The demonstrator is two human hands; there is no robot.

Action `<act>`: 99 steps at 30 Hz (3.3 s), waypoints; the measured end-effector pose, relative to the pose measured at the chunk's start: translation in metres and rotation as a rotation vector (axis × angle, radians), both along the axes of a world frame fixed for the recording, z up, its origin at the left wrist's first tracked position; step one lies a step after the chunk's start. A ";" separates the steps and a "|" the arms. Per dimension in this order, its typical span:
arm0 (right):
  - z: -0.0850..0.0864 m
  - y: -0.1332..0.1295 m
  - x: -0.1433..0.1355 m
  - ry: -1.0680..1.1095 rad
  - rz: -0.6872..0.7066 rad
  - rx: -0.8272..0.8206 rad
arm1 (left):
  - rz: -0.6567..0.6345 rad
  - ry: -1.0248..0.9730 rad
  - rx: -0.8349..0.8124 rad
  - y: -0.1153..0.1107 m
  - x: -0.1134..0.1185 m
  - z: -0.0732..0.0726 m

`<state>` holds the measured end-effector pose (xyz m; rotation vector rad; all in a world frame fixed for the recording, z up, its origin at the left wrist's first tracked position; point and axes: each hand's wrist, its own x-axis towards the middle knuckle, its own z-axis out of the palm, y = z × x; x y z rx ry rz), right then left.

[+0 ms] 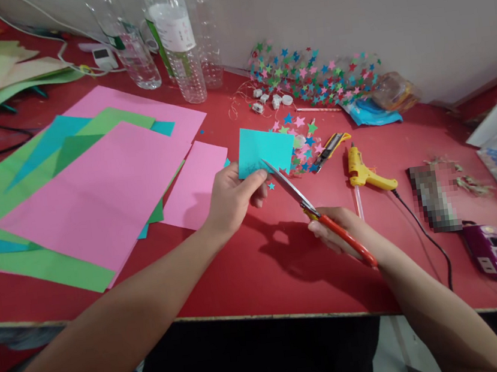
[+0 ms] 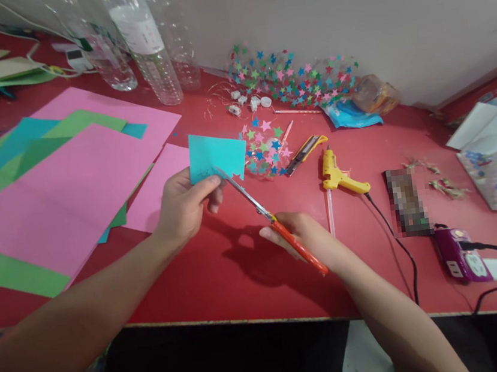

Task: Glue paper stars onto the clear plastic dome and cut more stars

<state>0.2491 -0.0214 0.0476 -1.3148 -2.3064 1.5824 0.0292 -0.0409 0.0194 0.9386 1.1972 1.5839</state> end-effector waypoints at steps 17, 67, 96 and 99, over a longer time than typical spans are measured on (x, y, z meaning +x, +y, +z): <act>-0.004 -0.002 -0.001 0.140 0.000 -0.111 | -0.047 0.015 0.048 -0.002 -0.001 -0.004; -0.008 -0.011 -0.011 0.126 -0.200 -0.152 | -0.158 -0.260 -0.033 0.005 -0.001 0.001; -0.002 0.000 0.003 0.116 0.028 -0.097 | 0.036 0.074 0.139 0.004 -0.007 -0.001; -0.002 0.000 0.003 0.103 0.017 -0.084 | 0.024 0.072 0.145 0.004 -0.007 0.000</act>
